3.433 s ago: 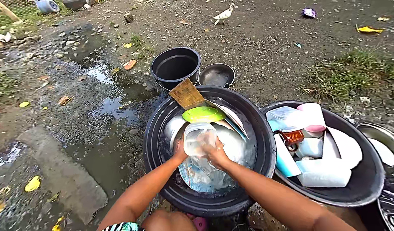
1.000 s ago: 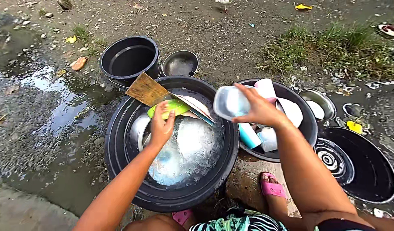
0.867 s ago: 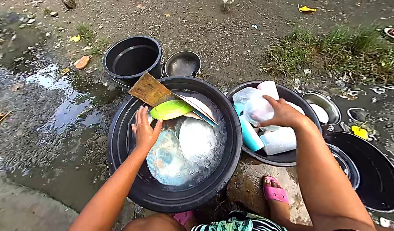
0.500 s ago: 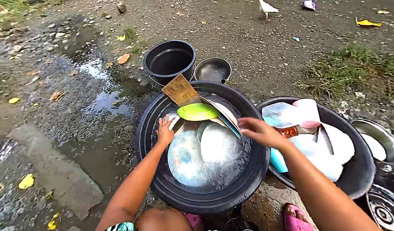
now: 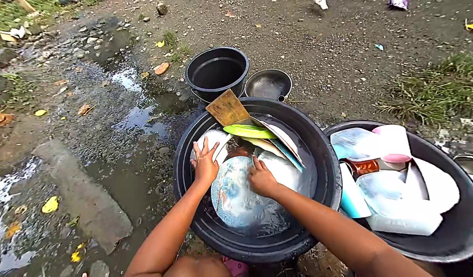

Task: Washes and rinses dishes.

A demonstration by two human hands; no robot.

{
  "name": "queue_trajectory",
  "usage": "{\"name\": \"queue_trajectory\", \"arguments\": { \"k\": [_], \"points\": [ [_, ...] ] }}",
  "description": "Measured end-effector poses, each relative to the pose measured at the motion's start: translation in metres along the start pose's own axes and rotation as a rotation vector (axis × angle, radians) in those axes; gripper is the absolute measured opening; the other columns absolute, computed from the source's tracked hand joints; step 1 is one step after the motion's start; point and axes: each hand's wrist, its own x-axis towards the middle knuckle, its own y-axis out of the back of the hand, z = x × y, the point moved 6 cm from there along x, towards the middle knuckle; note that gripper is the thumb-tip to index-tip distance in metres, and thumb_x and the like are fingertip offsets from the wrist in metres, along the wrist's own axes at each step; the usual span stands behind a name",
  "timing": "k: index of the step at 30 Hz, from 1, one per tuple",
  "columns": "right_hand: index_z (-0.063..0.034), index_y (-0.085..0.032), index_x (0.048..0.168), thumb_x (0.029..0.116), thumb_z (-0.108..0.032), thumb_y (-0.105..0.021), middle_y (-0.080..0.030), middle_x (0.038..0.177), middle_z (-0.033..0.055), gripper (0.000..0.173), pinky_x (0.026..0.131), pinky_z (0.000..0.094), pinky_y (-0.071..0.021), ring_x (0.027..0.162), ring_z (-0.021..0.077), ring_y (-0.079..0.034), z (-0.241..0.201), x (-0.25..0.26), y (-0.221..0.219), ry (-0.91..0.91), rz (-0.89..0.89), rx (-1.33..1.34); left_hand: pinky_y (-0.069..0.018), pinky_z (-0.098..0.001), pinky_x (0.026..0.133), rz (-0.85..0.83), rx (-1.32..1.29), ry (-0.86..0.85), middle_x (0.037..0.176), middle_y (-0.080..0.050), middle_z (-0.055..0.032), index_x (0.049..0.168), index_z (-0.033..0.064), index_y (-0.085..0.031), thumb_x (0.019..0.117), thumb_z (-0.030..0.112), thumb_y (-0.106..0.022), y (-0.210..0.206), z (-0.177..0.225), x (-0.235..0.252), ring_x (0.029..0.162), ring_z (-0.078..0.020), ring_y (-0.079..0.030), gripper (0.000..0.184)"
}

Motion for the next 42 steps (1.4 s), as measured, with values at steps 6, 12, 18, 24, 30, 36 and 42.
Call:
{"name": "queue_trajectory", "arguments": {
  "k": [6,12,18,24,30,36,42],
  "points": [
    [0.0021,-0.06,0.138,0.1015,-0.017,-0.054,-0.045,0.152,0.0311,0.042,0.123,0.0641,-0.0133,0.152,0.0531,-0.02,0.01,0.001,0.011,-0.019,0.104,0.057,-0.0123,-0.0796,0.111,0.067,0.021,-0.08,0.17,-0.021,-0.01,0.144,0.0208,-0.061,0.0925,-0.008,-0.054,0.024,0.014,-0.014,0.157,-0.045,-0.006,0.059],
    [0.0,-0.051,0.147,0.1015,-0.018,-0.056,-0.037,0.155,0.0368,0.049,0.121,0.067,-0.0144,0.149,0.0564,-0.022,0.002,0.007,0.013,-0.058,0.118,0.093,-0.0176,-0.0802,0.108,0.225,0.04,-0.169,0.168,-0.028,-0.0133,0.138,0.0184,-0.067,0.0879,-0.012,-0.059,0.066,0.018,-0.025,0.155,-0.0487,-0.011,0.059],
    [-0.0009,-0.05,0.149,0.1036,-0.019,-0.055,-0.039,0.155,0.0329,0.049,0.117,0.0633,-0.0276,0.144,0.0508,-0.036,-0.001,0.01,0.027,-0.06,0.14,0.205,-0.0232,-0.0839,0.099,0.453,0.077,-0.347,0.163,-0.036,-0.0172,0.131,0.0174,-0.072,0.0816,-0.015,-0.059,0.1,0.032,-0.045,0.15,-0.0556,-0.019,0.061],
    [0.009,-0.042,0.149,0.1021,-0.026,-0.061,-0.063,0.131,0.0302,0.062,0.103,0.0531,-0.05,0.117,0.0413,-0.065,-0.011,-0.012,0.083,0.021,0.591,0.668,-0.0288,-0.07,0.111,0.677,-0.022,-0.602,0.157,-0.043,-0.0242,0.124,0.0075,-0.074,0.0829,-0.005,-0.054,0.135,0.053,-0.066,0.149,-0.0518,-0.027,0.047],
    [0.0046,-0.04,0.15,0.0976,-0.014,-0.066,-0.063,0.129,0.0229,0.061,0.096,0.0418,-0.0554,0.109,0.0229,-0.067,-0.002,-0.042,0.141,0.137,1.033,1.101,-0.0603,-0.0301,0.076,0.479,-1.108,-0.067,0.108,-0.066,-0.0037,0.128,0.0024,-0.052,0.0847,-0.02,-0.048,0.113,0.018,-0.031,0.088,-0.0083,-0.069,0.049],
    [0.0106,-0.055,0.137,0.0859,0.012,-0.053,-0.054,0.147,0.0214,0.051,0.106,0.0321,-0.0472,0.128,0.0177,-0.058,-0.018,-0.075,0.174,0.327,1.208,0.917,-0.0276,-0.041,0.124,0.102,-0.964,-0.017,0.161,-0.03,-0.0277,0.156,-0.0087,-0.024,0.1124,0.033,-0.01,0.004,-0.027,0.016,0.151,-0.0271,-0.033,0.063],
    [0.0091,-0.068,0.12,0.0823,0.01,-0.055,-0.056,0.144,0.0289,0.04,0.115,0.0637,-0.0334,0.139,0.05,-0.047,-0.047,-0.091,0.189,0.33,1.285,0.367,-0.0143,-0.0533,0.126,-0.164,-0.319,-0.115,0.167,-0.013,-0.0284,0.159,-0.0072,-0.021,0.1121,0.032,-0.025,-0.046,-0.029,0.028,0.156,-0.0419,-0.017,0.061]
  ]
}}
